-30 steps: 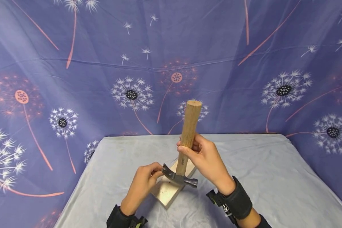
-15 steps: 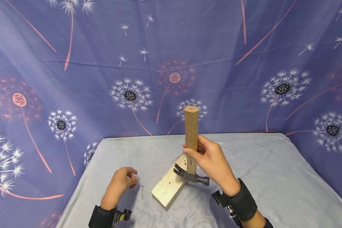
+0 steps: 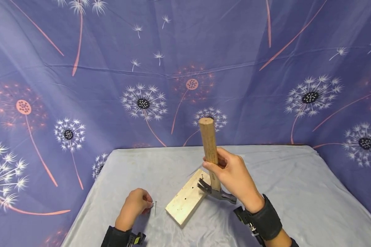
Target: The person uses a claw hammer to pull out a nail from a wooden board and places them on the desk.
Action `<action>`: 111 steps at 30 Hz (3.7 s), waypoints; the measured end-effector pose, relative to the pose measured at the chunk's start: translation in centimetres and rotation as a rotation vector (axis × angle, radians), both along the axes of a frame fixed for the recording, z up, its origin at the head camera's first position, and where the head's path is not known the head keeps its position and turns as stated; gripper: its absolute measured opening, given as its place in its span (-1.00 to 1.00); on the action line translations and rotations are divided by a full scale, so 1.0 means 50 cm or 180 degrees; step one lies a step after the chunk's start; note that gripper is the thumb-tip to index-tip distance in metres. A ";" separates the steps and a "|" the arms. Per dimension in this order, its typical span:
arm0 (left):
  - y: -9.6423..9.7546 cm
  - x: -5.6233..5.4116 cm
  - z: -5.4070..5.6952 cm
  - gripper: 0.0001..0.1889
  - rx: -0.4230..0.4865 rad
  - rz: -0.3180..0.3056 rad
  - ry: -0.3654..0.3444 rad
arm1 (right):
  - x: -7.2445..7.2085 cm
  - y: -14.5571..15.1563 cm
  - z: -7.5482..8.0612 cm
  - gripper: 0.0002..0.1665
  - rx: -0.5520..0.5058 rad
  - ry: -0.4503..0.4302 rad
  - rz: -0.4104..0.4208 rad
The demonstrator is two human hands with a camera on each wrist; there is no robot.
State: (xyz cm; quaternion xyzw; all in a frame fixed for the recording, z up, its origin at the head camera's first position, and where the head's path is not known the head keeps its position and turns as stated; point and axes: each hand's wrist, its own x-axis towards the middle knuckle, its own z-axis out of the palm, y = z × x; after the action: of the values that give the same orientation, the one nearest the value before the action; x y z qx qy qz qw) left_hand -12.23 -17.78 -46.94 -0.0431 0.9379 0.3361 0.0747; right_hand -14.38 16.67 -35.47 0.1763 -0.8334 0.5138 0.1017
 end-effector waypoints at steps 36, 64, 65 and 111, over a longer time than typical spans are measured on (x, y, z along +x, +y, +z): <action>0.144 -0.023 0.005 -0.49 0.0386 -0.0748 0.0021 | -0.091 -0.034 -0.010 -0.59 0.0677 -0.0065 0.0133; 0.125 -0.034 0.000 -0.55 0.0715 -0.0716 -0.0320 | -0.182 -0.118 -0.009 -0.64 0.1407 -0.0083 0.0329; 0.124 -0.034 -0.002 -0.55 0.0715 -0.0711 -0.0313 | -0.184 -0.120 -0.010 -0.66 0.1419 -0.0079 0.0332; 0.118 -0.051 -0.013 -0.61 0.0485 -0.0772 -0.0277 | -0.132 -0.075 -0.006 -0.62 0.0666 -0.0105 0.0202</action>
State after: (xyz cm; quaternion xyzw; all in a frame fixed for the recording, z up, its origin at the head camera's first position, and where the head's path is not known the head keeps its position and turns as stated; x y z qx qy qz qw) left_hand -14.77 -11.86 -47.58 0.0619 0.9038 0.3927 0.1583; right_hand -20.97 12.91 -35.78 0.2038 -0.8781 0.4298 0.0527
